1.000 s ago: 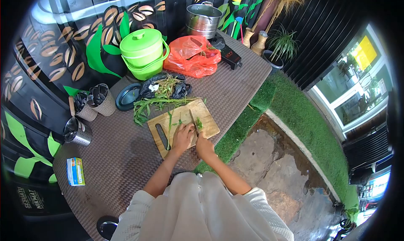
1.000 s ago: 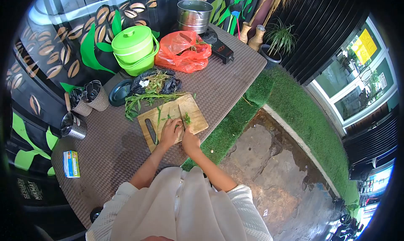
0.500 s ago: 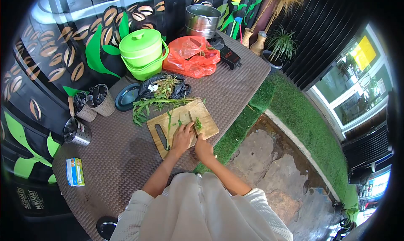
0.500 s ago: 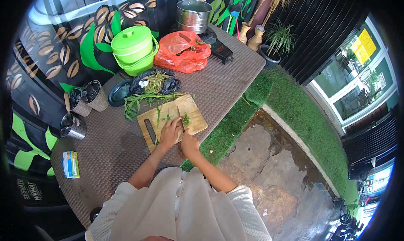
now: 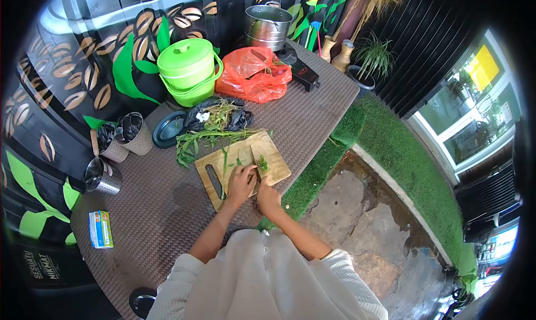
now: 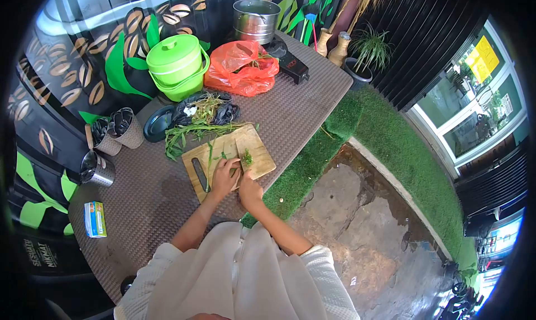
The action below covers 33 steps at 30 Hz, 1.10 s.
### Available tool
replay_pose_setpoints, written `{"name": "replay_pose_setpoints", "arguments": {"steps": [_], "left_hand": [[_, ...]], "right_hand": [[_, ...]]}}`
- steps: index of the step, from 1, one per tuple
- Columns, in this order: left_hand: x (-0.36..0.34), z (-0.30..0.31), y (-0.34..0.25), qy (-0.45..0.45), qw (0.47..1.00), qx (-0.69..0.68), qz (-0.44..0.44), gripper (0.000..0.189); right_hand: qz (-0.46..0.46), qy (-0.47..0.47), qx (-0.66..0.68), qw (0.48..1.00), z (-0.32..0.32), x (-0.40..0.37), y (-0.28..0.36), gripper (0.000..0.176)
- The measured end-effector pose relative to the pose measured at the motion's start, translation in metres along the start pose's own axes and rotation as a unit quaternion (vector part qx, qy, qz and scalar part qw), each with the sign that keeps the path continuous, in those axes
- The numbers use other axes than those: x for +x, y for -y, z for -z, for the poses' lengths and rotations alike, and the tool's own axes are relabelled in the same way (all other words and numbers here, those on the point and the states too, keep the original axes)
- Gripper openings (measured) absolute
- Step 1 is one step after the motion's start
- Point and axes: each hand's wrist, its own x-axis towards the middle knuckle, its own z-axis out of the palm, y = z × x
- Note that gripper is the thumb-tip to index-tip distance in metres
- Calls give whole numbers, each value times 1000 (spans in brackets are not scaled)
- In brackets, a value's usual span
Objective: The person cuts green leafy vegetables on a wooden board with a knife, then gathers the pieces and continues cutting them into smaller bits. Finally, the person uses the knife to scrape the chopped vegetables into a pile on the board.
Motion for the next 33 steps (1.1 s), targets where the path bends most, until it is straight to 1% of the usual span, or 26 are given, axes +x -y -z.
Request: {"name": "replay_pose_setpoints", "arguments": {"steps": [2,3,4,5,7,8,10,12,14,16,17,20,22,23,25,29,31,33], "left_hand": [[1,-2,5,-12,998,-48,41,19],[2,-1,3,-8,998,-49,38,19],[3,1,2,-29,999,-16,32,15],[5,4,2,-51,998,18,27,12],[2,1,7,-42,998,26,36,11],[2,-1,8,-32,998,33,46,10],[2,-1,4,-30,998,39,30,10],[1,1,1,-27,998,47,16,9],[1,1,-1,-29,997,64,-24,10],[1,0,-1,-26,998,61,-25,10],[0,0,-1,-22,998,57,-25,11],[0,0,4,-5,997,69,-36,11],[0,2,-1,-2,996,79,-40,11],[1,3,-2,-1,995,92,-45,11],[-1,2,-1,5,995,90,-43,10],[-1,1,-1,-2,997,65,-51,8],[0,0,3,1,997,68,-45,8],[-1,-2,2,6,997,70,-37,9]], "right_hand": [[-3,18,-13,1000,-1,8,-4,32],[23,11,-12,1000,4,11,-8,32],[53,5,-13,998,8,14,-10,31],[54,4,-12,998,7,12,-9,31],[21,-23,-9,999,1,4,-5,29],[21,-24,-10,999,-1,3,-2,29],[-20,0,-9,1000,-5,0,4,28],[-1,-4,-5,1000,-1,11,2,29],[16,-10,1,1000,1,15,-4,30],[62,-17,-41,997,5,15,-8,29],[63,-16,-40,997,3,11,-7,29],[36,-16,-32,999,-5,3,-2,33],[9,2,-21,1000,-6,-1,5,41],[9,2,-22,1000,-2,3,5,41],[14,16,-9,1000,4,13,3,48],[35,11,-13,999,4,9,0,46],[8,1,6,1000,-2,0,3,45],[5,5,17,1000,-2,3,5,45]]}}
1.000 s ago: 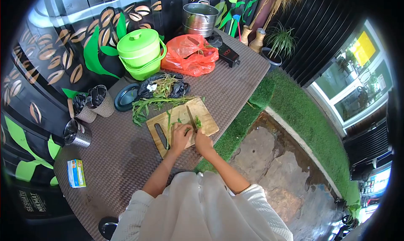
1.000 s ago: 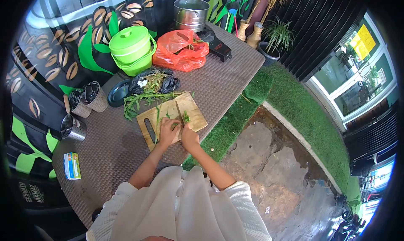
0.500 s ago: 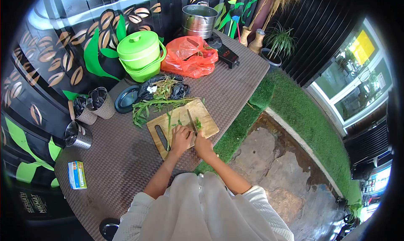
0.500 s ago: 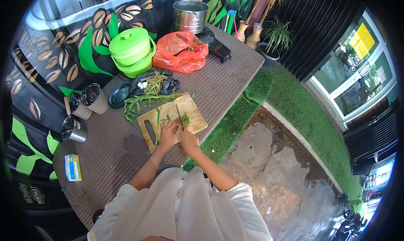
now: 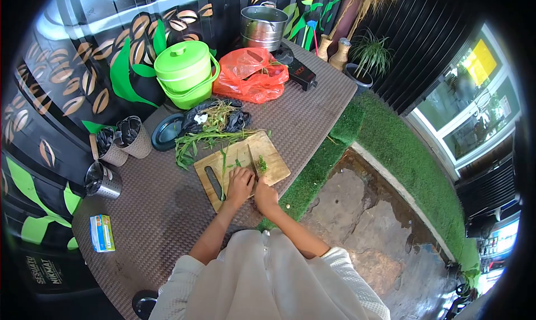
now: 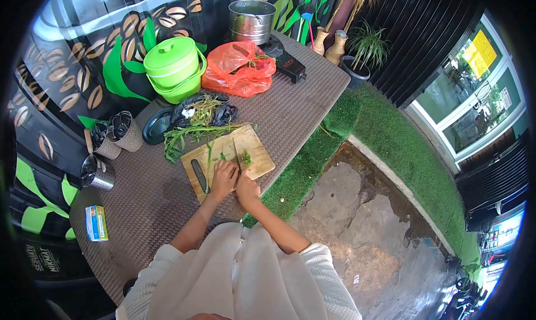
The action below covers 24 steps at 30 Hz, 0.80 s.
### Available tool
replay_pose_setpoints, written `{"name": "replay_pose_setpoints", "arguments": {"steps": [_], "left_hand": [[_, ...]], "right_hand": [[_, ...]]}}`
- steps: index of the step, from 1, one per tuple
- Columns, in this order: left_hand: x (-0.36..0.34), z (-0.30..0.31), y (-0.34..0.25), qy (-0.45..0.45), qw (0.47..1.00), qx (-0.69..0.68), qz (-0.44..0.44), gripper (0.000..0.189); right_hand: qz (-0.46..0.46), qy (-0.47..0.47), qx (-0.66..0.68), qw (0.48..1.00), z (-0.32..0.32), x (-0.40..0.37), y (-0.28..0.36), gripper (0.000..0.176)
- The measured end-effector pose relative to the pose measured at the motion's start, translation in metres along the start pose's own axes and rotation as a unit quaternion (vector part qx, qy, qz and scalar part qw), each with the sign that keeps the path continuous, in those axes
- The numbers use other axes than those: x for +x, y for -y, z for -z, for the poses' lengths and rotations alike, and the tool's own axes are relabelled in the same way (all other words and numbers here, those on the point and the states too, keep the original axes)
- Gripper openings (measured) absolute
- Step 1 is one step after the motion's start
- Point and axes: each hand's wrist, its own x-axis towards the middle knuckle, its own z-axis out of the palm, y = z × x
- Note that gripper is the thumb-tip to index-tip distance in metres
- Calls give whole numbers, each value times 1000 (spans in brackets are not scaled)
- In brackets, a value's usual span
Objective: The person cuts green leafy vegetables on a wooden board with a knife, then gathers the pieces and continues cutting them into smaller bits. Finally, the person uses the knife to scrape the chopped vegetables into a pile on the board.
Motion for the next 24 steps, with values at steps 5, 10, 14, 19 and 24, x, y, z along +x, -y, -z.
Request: {"name": "replay_pose_setpoints", "arguments": {"steps": [5,10,14,19,24], "left_hand": [[1,4,-4,-6,1000,18,-5,8],[3,5,-1,-12,999,-21,21,6],[2,3,0,3,997,-58,52,19],[3,7,-2,14,992,-85,88,32],[3,5,0,24,992,-99,73,30]], "right_hand": [[15,35,-18,999,19,15,-2,44],[-6,-1,-24,1000,1,2,-1,42],[40,-80,-55,995,-13,16,-8,22],[42,0,-49,998,7,12,-6,30],[-24,-9,-33,999,0,5,5,31]]}}
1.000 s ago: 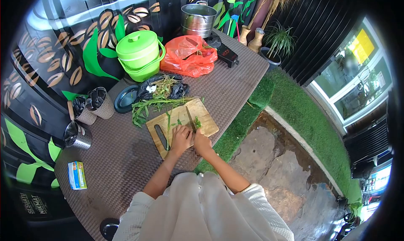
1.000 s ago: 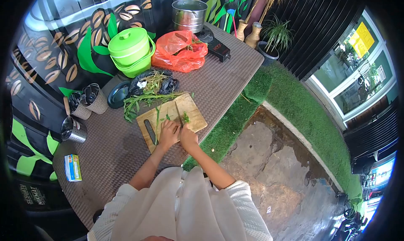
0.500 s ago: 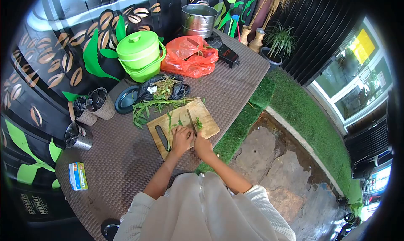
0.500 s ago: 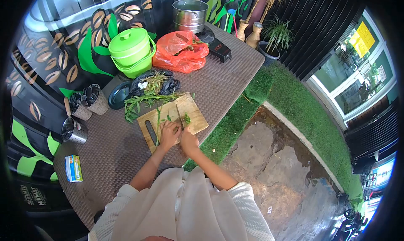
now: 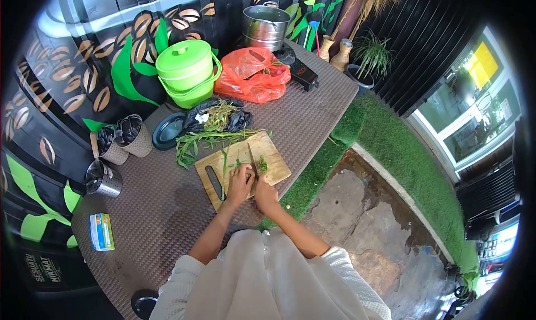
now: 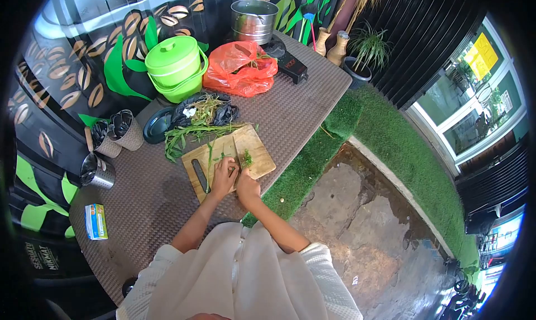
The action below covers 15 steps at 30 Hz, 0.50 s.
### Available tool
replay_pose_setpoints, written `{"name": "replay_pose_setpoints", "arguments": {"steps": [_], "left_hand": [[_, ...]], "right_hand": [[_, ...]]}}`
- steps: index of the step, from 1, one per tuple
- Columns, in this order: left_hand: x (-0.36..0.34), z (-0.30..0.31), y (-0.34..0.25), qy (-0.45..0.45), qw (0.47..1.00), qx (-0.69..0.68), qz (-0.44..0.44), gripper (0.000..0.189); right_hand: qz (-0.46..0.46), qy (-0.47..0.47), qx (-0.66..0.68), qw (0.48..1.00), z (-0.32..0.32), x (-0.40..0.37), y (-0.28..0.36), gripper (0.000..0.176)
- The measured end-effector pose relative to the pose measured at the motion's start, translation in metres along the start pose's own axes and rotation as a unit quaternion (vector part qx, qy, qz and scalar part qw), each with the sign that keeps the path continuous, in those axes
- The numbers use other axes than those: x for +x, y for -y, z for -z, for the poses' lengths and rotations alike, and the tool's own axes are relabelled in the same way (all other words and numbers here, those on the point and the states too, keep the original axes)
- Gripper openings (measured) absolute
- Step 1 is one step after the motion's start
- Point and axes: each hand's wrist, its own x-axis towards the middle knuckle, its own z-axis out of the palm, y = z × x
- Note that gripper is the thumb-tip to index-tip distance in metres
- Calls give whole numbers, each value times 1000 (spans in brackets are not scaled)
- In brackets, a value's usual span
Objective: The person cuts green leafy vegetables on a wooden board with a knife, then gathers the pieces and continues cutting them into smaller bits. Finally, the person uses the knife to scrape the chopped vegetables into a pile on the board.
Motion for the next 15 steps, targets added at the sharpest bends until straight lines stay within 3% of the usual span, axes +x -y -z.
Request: {"name": "replay_pose_setpoints", "arguments": {"steps": [5,9,15], "left_hand": [[-1,-1,1,-15,1000,-3,-4,26],[0,1,-2,-18,999,-14,28,22],[-1,3,-10,-15,999,39,-32,13]], "right_hand": [[75,21,-31,996,9,14,-12,30],[34,-6,2,999,-6,-4,-4,32],[25,-41,-1,999,-11,0,-10,34]]}}
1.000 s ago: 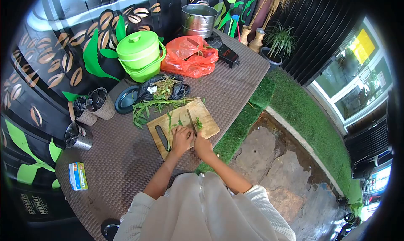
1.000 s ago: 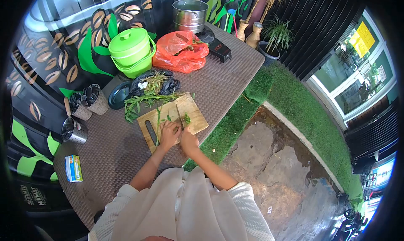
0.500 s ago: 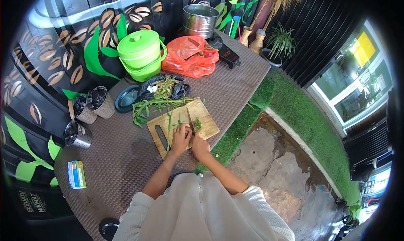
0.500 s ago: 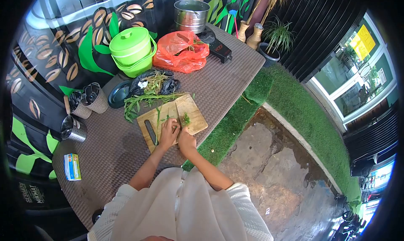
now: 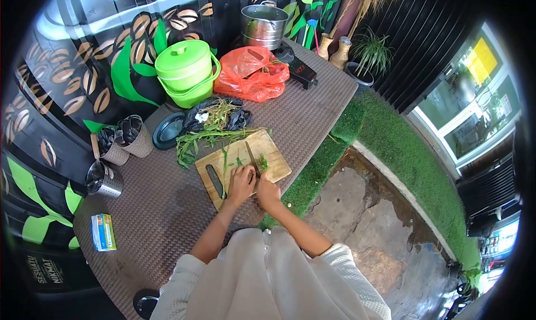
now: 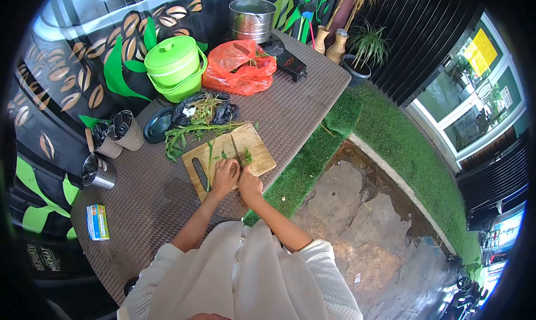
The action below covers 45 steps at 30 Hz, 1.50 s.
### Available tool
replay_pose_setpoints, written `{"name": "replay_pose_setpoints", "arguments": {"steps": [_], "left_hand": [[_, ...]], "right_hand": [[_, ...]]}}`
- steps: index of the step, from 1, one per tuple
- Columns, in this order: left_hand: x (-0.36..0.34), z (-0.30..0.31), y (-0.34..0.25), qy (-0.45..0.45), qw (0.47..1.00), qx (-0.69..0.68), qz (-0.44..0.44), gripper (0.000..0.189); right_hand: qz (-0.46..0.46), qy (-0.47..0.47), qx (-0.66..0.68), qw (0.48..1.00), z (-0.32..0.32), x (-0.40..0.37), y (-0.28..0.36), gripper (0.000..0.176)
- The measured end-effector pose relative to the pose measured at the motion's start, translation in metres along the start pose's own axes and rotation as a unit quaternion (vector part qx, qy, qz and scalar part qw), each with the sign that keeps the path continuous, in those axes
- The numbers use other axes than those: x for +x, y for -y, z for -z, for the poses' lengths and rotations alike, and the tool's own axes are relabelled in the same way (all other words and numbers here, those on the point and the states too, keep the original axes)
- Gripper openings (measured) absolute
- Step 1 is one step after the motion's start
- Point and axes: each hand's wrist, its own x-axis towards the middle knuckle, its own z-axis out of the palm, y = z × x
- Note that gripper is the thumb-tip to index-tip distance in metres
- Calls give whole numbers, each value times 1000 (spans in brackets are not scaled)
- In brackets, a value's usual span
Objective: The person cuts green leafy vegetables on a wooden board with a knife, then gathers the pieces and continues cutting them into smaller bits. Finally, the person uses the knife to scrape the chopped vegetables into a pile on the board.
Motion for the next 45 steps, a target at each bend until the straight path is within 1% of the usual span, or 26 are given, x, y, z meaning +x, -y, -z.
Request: {"name": "replay_pose_setpoints", "arguments": {"steps": [2,3,5,9,11,15,17,21,23,24,26,27,29,30,31,32,34,36,37,39,40,43,45], "left_hand": [[-1,-1,0,-6,999,6,-37,11],[-1,-3,2,-6,999,7,-38,11],[-3,-7,7,-4,999,-31,-35,13],[-2,-9,8,-13,997,-70,-20,15],[-2,-7,6,-13,995,-94,6,17],[-1,-6,3,-16,994,-105,9,18],[0,-5,2,-6,996,-88,1,18],[-1,-5,3,7,996,-89,-2,18],[-1,-8,6,5,997,-82,-11,18],[-2,-9,7,5,997,-81,-12,18],[-4,-11,10,-4,996,-90,7,24],[-4,-12,11,-5,996,-90,6,24],[-4,-12,12,6,997,-79,20,23],[-5,-12,13,7,997,-79,21,23],[-5,-13,14,10,994,-106,29,22],[-5,-13,14,14,990,-134,39,21],[-6,-12,11,13,988,-144,49,22],[-5,-12,11,9,987,-152,55,23],[-5,-13,13,5,987,-149,61,22],[-4,-13,13,0,987,-148,64,22],[-3,-11,12,-4,988,-145,59,23],[-4,-13,12,-15,988,-142,62,24],[-6,-11,11,-17,988,-141,68,24]], "right_hand": [[22,-38,-21,999,-7,2,-8,27],[23,-39,-20,999,-3,2,-9,27],[26,-16,-28,999,4,1,-11,23],[29,7,-59,998,15,1,-9,24],[43,19,-41,998,17,1,-11,24],[40,10,-17,999,10,-8,-7,21],[15,11,-2,1000,6,-12,-1,24],[28,5,5,1000,10,6,-1,28],[34,41,0,999,15,15,-5,31],[35,41,0,999,16,13,-5,31],[40,39,-6,998,17,4,-5,30],[41,38,-6,998,14,-1,-4,30],[13,7,-2,1000,4,-11,1,30],[4,10,-4,1000,3,-10,4,30],[5,10,-4,1000,5,-5,3,30],[19,16,-4,1000,7,2,2,30],[30,22,-2,999,11,7,-4,31],[74,43,-19,996,16,11,-9,33],[75,42,-18,996,15,8,-6,33],[16,36,-1,999,10,-5,0,35],[7,40,-3,999,7,-8,3,35],[16,14,-27,999,2,-4,4,37],[21,25,-22,999,4,5,-2,39]]}}
